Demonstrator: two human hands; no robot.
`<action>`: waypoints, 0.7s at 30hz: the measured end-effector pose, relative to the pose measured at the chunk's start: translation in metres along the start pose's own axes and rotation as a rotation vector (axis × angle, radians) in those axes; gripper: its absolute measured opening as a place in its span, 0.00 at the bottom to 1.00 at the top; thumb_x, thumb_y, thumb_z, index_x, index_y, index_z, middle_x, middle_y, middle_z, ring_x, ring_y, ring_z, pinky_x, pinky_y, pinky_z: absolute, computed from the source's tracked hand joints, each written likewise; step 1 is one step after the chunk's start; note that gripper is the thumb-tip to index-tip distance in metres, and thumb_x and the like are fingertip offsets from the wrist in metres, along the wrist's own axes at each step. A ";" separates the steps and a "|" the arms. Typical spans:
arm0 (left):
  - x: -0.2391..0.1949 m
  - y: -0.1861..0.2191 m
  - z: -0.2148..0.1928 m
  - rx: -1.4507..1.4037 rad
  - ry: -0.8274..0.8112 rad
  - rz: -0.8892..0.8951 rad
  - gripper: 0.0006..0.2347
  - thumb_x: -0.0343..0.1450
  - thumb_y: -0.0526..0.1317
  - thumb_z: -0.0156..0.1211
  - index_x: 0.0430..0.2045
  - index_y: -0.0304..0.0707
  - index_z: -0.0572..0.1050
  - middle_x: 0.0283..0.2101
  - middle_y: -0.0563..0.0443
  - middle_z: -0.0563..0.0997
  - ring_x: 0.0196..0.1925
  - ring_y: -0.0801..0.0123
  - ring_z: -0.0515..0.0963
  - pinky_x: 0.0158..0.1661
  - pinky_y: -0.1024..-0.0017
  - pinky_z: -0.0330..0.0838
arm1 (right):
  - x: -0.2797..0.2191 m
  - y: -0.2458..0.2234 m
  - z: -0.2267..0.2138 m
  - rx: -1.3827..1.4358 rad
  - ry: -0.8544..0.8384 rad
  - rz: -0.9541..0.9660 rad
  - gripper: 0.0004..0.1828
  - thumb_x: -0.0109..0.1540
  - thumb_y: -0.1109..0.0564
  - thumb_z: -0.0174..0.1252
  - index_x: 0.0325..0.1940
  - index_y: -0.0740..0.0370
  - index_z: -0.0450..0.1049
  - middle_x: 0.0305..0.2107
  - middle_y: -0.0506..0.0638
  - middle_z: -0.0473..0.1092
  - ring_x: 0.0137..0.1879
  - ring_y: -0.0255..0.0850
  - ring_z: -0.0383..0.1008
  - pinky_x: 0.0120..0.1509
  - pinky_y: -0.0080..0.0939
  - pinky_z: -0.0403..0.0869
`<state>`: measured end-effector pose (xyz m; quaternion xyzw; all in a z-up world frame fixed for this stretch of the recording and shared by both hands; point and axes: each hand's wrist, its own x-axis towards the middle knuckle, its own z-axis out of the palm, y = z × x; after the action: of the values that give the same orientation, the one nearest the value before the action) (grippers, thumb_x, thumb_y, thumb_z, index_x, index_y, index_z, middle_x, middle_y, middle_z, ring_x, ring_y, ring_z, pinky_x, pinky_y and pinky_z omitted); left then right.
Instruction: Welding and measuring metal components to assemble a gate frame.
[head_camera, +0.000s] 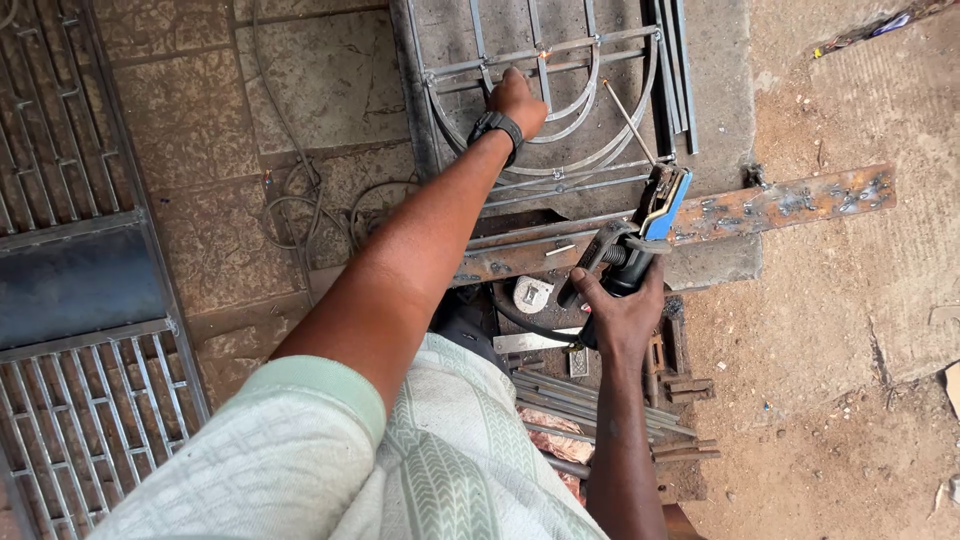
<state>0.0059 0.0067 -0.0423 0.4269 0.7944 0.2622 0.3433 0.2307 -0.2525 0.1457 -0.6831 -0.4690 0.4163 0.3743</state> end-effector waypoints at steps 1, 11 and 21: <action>-0.006 0.004 -0.003 0.008 -0.008 0.003 0.18 0.61 0.34 0.63 0.44 0.34 0.71 0.45 0.38 0.82 0.51 0.49 0.81 0.51 0.60 0.75 | 0.000 -0.001 -0.001 0.013 -0.004 -0.025 0.55 0.46 0.43 0.79 0.67 0.74 0.62 0.44 0.60 0.73 0.51 0.51 0.78 0.57 0.53 0.81; -0.023 0.018 -0.029 0.047 -0.082 0.011 0.16 0.59 0.41 0.73 0.34 0.35 0.75 0.42 0.38 0.83 0.48 0.49 0.83 0.48 0.60 0.76 | -0.009 0.007 0.001 -0.027 0.034 -0.084 0.58 0.48 0.45 0.81 0.69 0.77 0.57 0.49 0.61 0.72 0.55 0.50 0.76 0.63 0.51 0.76; -0.027 0.021 -0.042 0.002 -0.185 0.042 0.14 0.59 0.41 0.73 0.30 0.35 0.74 0.37 0.39 0.83 0.43 0.51 0.84 0.44 0.61 0.76 | -0.022 -0.012 0.009 -0.071 0.020 -0.040 0.57 0.43 0.48 0.81 0.68 0.72 0.61 0.51 0.62 0.73 0.56 0.50 0.76 0.63 0.49 0.77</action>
<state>-0.0050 -0.0111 0.0077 0.4665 0.7504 0.2279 0.4092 0.2138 -0.2691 0.1578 -0.6905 -0.4932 0.3850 0.3628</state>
